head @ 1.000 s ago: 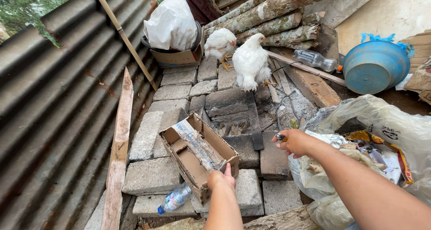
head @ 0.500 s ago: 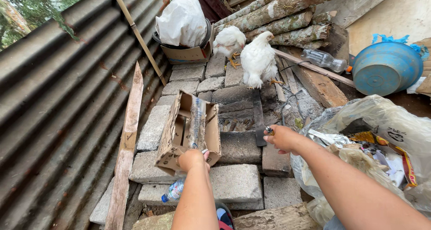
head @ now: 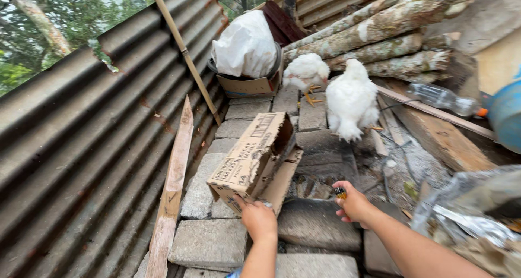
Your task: The person sorts through a plastic bag of trash, placing paper scraps, plastic wrappers, and cardboard into a small brick-lined pit while using a lighter.
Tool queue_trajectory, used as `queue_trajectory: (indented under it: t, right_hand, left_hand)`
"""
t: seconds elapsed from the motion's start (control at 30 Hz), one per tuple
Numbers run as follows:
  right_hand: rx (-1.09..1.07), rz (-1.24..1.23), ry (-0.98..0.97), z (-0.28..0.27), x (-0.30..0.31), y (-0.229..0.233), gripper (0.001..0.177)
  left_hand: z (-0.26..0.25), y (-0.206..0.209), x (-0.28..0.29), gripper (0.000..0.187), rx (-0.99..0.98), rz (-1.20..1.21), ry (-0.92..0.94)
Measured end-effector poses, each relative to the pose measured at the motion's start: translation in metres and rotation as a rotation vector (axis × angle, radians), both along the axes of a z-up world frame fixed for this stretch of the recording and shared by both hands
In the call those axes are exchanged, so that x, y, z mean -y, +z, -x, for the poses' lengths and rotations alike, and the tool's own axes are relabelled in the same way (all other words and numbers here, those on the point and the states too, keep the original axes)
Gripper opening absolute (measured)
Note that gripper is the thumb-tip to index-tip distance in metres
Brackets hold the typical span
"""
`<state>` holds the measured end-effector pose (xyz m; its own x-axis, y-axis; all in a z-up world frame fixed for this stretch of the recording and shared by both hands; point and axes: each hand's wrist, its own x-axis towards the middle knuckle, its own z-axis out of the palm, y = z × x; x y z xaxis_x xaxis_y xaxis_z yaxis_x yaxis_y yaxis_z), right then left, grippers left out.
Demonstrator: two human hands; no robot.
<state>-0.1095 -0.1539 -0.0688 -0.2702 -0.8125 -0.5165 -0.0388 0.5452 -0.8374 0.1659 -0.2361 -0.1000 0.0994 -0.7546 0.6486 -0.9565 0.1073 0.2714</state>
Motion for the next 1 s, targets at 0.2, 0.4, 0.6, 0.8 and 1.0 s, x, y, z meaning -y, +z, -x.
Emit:
queue_trajectory:
  t: [0.2,0.4,0.6,0.8,1.0]
  right_hand:
    - [0.075,0.009,0.067,-0.013,0.087,-0.043,0.047]
    - [0.111,0.072,0.075,-0.022,0.127,-0.068,0.048]
    - [0.078,0.029,0.026,-0.02,0.139,-0.076,0.052]
    - [0.064,-0.023,0.079,-0.018,0.16,-0.099,0.052]
    - [0.075,0.119,0.104,-0.012,0.182,-0.151,0.05]
  left_hand:
    - [0.034,0.01,-0.011,0.089,-0.871,-0.396,0.056]
    - [0.054,-0.016,-0.009,0.072,-1.278,-0.476,0.066]
    - [0.08,-0.031,-0.004,0.057,-1.344,-0.66,0.121]
    - [0.112,0.013,-0.02,0.049,-1.271,-1.215,-0.038]
    - [0.106,-0.019,0.008,0.067,-0.33,-0.889,-0.241]
